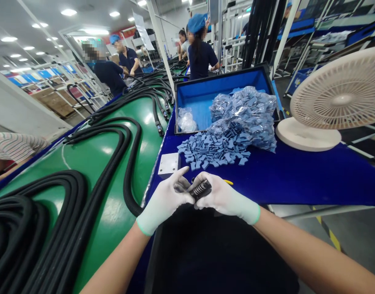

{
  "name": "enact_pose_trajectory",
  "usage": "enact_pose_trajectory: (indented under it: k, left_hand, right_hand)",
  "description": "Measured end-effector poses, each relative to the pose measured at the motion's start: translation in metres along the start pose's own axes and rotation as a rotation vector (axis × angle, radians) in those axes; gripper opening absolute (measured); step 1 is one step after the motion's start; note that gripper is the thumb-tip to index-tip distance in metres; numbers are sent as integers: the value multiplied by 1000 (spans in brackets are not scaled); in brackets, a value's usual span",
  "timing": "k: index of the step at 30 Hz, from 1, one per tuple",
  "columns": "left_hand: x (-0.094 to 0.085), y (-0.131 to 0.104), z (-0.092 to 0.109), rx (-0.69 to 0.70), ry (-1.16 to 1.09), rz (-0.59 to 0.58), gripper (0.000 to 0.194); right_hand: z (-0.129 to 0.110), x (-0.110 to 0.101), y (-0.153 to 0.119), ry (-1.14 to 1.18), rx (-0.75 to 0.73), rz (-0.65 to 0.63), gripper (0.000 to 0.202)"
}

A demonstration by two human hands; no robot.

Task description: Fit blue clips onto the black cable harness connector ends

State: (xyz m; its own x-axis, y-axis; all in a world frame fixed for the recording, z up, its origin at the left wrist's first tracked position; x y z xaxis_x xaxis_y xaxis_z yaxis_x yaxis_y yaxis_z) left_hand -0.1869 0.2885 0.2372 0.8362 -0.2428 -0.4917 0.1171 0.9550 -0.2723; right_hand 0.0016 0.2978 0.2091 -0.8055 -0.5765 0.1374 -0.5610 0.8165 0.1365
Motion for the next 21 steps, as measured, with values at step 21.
enact_pose_trajectory:
  k: [21]
  left_hand:
    - [11, -34, -36, -3, -715, 298, 27]
  right_hand:
    - [30, 1, -46, -235, -214, 85, 33]
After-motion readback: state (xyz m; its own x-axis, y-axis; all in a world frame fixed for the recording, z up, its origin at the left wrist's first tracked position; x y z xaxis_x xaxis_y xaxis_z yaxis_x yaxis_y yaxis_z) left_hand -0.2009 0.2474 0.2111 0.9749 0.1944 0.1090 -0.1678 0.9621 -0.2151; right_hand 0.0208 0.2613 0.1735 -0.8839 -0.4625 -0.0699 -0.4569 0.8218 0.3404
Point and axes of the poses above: each hand's wrist, its own y-axis towards the middle knuckle, its own x-axis out of the palm, z = x × y, the point moved 3 cm from there along y, towards the middle knuckle, and after that the axes turned 12 degrees about -x, right-handed, at the moved point
